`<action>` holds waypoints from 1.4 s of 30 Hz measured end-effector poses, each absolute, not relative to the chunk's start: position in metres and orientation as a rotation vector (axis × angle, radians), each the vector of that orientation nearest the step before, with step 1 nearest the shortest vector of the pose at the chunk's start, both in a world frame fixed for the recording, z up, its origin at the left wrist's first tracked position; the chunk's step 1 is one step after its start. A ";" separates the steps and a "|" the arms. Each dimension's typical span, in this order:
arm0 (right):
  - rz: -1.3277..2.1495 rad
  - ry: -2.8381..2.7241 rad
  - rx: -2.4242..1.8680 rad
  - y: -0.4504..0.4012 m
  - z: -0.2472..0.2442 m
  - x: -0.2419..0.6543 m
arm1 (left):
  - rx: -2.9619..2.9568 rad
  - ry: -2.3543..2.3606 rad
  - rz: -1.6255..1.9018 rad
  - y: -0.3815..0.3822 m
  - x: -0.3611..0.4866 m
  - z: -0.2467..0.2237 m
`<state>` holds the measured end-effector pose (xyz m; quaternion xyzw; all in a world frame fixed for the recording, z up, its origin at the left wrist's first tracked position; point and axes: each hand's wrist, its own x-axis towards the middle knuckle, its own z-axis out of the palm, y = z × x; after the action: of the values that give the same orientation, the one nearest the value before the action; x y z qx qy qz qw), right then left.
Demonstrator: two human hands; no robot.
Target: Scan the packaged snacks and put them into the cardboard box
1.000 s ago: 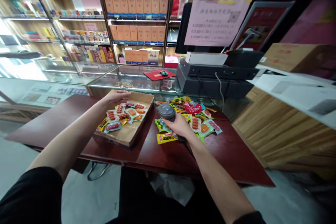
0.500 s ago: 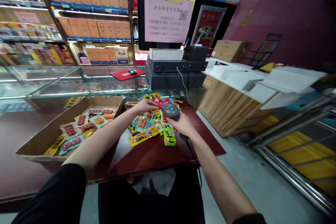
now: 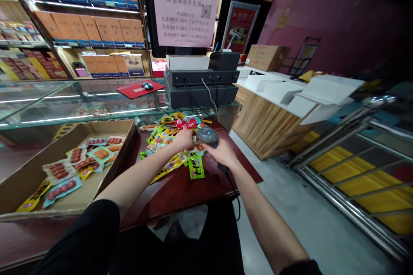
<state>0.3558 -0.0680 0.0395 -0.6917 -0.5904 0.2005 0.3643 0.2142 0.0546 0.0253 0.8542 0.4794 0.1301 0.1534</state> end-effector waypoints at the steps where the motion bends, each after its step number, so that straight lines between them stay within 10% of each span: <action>1: 0.516 -1.521 -1.775 -0.068 0.038 0.356 | 2.413 1.367 0.386 0.055 0.213 0.027; 42: 0.866 -1.660 -1.486 -0.017 0.044 0.216 | 0.940 1.109 1.187 0.078 0.037 0.043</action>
<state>0.2155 -0.0171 0.0436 -0.5784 -0.6461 0.3371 0.3665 0.0369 0.0782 0.0433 0.4041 0.4765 0.5100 0.5912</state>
